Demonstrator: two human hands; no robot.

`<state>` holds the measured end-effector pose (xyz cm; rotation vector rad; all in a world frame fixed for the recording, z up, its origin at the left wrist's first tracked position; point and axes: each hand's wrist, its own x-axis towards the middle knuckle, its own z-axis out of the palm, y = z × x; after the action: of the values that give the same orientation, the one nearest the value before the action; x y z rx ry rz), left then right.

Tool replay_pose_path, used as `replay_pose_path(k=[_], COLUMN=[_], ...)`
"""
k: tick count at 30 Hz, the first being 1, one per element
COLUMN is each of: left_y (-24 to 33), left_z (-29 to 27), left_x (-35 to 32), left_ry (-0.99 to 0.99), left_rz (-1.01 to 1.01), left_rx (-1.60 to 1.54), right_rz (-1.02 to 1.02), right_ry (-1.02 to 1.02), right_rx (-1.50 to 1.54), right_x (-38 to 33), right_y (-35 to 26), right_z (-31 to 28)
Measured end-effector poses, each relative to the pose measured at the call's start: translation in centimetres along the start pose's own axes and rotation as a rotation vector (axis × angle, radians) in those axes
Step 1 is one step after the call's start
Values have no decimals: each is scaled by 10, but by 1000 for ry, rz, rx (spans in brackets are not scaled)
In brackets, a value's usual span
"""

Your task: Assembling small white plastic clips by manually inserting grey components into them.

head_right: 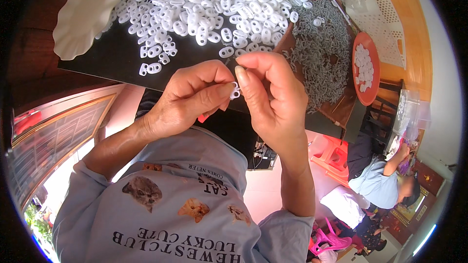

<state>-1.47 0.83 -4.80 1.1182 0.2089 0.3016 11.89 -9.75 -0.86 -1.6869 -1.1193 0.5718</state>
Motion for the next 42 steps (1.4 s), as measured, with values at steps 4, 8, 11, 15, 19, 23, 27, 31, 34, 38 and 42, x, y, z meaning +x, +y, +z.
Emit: replay_pose_path(k=[4, 8, 11, 15, 19, 23, 27, 31, 34, 38, 42], left_y=[2, 2, 0, 1, 0, -3, -1, -2, -1, -2, 0], left_z=[1, -1, -1, -1, -1, 3, 2, 1, 0, 0, 2], left_x=[1, 1, 1, 1, 2, 2, 1, 2, 2, 1, 3], left_ry=[0, -1, -7, -6, -10, 18, 10, 2, 6, 10, -2], left_rz=[-20, -3, -10, -24, -20, -1, -6, 24, 19, 29, 54], left_rx=[26, 4, -4, -11, -36, -24, -13, -5, 34, 12, 6], right_rz=[-33, -41, 2, -27, -36, -75, -99, 33, 82, 169, 185], right_ry=[-16, -23, 0, -35, -40, -46, -52, -14, -44, -76, -102], right_rx=[0, -27, -30, -31, -28, -29, -57, 31, 14, -100, 29], right_x=[1, 2, 3, 3, 3, 5, 2, 0, 0, 1, 1], right_y=[0, -1, -1, -3, -3, -1, 1, -2, 1, -2, -6], right_z=[-2, -2, -4, -1, 1, 4, 4, 4, 3, 1, 1])
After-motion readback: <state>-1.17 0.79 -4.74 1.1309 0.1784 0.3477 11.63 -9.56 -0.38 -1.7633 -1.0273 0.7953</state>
